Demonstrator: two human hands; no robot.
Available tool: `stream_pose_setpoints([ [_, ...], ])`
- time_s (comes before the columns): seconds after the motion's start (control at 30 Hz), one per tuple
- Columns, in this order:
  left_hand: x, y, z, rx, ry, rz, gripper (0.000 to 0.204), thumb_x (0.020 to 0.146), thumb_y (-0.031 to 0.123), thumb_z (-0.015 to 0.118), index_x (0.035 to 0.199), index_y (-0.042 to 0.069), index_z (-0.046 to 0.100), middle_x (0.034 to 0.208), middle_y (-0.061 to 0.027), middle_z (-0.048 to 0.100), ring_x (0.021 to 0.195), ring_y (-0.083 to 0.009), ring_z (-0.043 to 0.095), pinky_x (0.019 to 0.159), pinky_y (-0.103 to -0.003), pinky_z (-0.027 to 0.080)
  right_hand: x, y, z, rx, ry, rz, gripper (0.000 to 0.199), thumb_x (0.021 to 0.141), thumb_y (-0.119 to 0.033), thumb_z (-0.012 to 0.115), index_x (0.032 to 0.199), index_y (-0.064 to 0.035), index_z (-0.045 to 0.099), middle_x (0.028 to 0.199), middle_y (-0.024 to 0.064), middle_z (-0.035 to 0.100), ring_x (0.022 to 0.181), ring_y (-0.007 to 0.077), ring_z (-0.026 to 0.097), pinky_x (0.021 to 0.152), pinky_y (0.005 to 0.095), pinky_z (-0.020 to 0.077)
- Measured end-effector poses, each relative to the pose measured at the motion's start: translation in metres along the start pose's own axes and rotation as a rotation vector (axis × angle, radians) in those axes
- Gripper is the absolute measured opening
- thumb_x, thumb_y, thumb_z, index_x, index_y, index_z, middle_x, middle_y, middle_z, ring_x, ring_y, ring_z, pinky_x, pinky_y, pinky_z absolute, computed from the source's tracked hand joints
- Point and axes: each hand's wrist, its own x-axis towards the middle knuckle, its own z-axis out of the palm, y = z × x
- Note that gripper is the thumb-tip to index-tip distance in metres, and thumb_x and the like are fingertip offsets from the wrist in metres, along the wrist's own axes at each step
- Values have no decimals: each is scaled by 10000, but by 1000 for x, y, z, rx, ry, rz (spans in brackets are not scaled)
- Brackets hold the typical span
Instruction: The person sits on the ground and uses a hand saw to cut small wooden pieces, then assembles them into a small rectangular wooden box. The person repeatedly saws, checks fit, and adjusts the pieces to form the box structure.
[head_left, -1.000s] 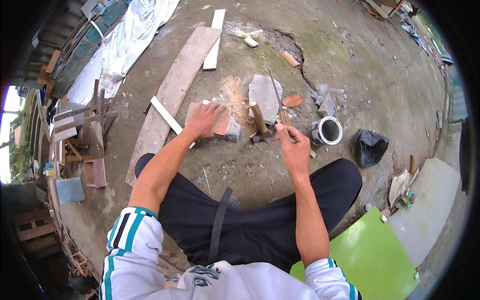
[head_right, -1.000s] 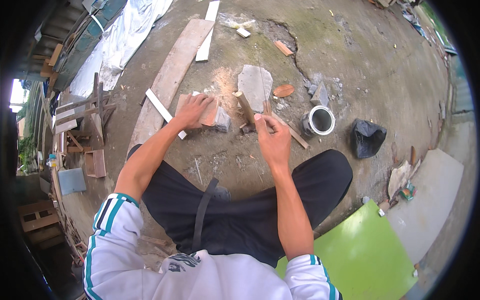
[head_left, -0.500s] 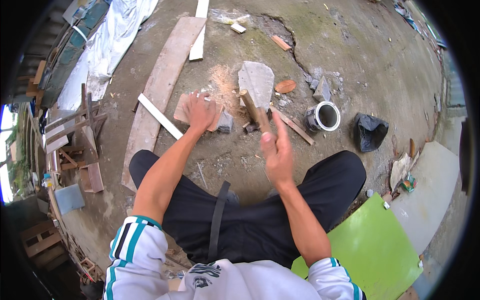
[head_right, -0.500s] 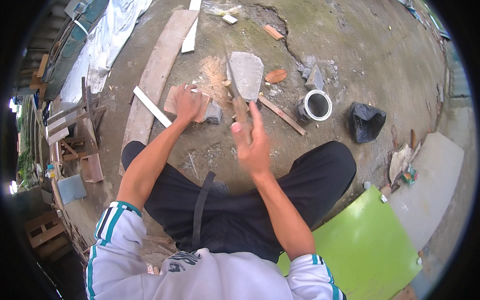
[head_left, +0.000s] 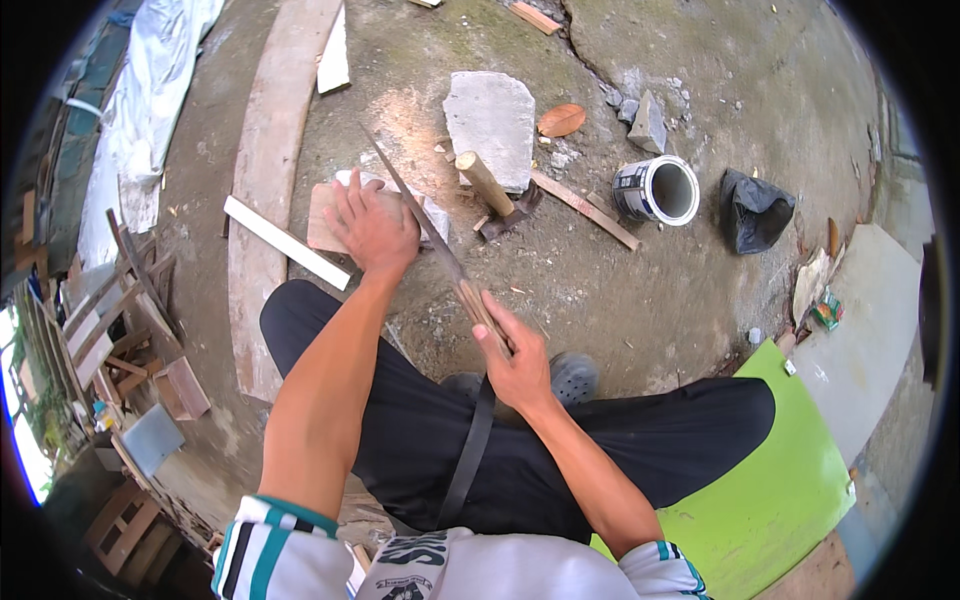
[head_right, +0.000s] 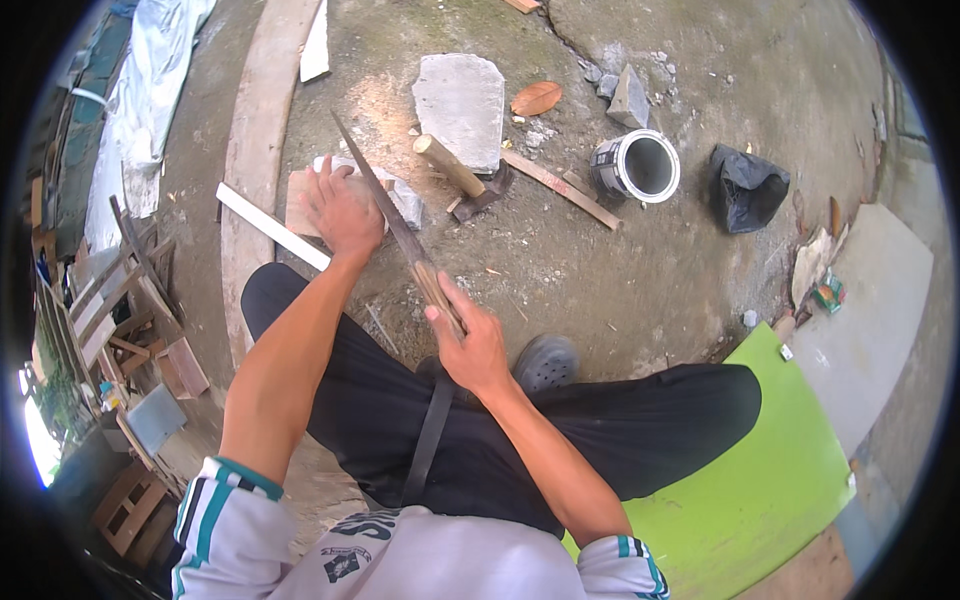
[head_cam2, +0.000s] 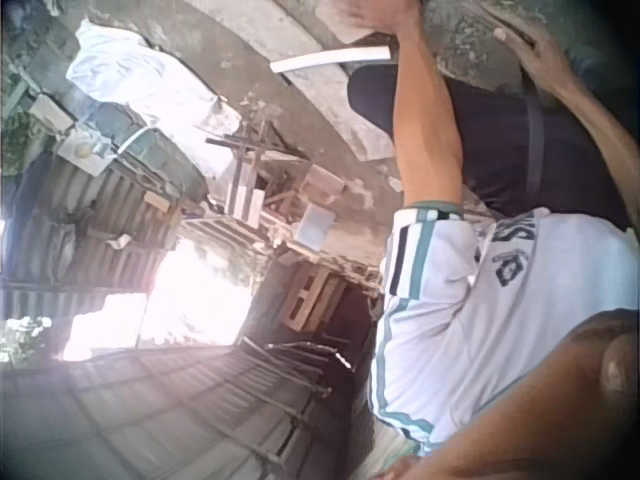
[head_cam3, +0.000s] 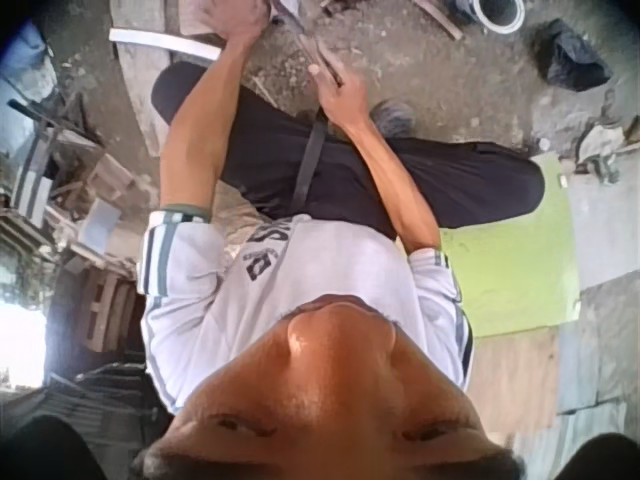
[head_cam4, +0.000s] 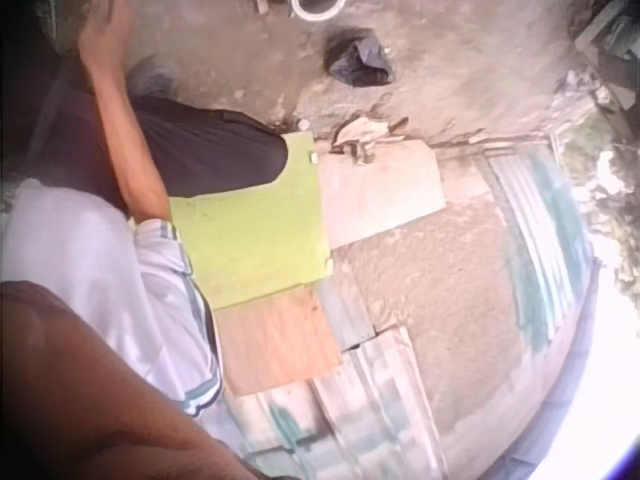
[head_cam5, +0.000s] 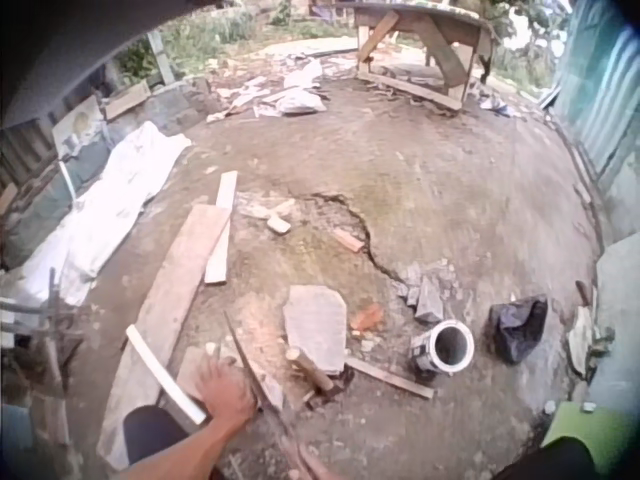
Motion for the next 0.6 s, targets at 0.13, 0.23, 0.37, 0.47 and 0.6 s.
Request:
stream_pose_setpoints([
  [0.13, -1, -1, 4, 12, -15, 8, 561, 862, 358, 653, 1338, 88, 531, 1616, -127, 325, 1575, -367, 107, 1239, -598, 31, -1, 7, -10, 5, -21, 27, 484, 1004, -222, 676, 1425, -1, 581, 1176, 261, 728, 1106, 301, 729, 922, 361, 536],
  [0.23, 4, -4, -2, 4, -22, -7, 558, 858, 352, 648, 1333, 84, 531, 1611, -134, 326, 1574, -374, 102, 1235, -605, 28, 8, -11, -22, 3, -186, 454, 430, 1008, -196, 659, 1403, -33, 608, 1123, 241, 745, 1019, 279, 750, 873, 360, 544],
  [0.37, 6, -1, 0, 31, -53, 4, 552, 858, 338, 641, 1335, 85, 524, 1610, -138, 322, 1574, -378, 98, 1234, -609, 20, 16, -14, -15, -18, -48, 305, 380, 993, -154, 647, 1359, -52, 637, 1029, 230, 754, 890, 290, 756, 790, 363, 546],
  [0.47, 6, 0, -2, 64, -89, -14, 561, 859, 338, 645, 1345, 87, 515, 1616, -134, 309, 1576, -378, 83, 1236, -608, 17, 16, -18, -3, -75, 45, 143, 373, 980, -138, 653, 1341, -47, 643, 988, 233, 753, 838, 317, 759, 745, 366, 553],
  [0.6, 8, -2, -2, 48, -96, -21, 564, 863, 341, 648, 1347, 89, 511, 1622, -123, 296, 1580, -372, 57, 1240, -598, 5, 16, -27, -4, -117, 53, 137, 373, 974, -154, 675, 1327, -35, 650, 962, 243, 748, 820, 346, 765, 721, 370, 565],
])
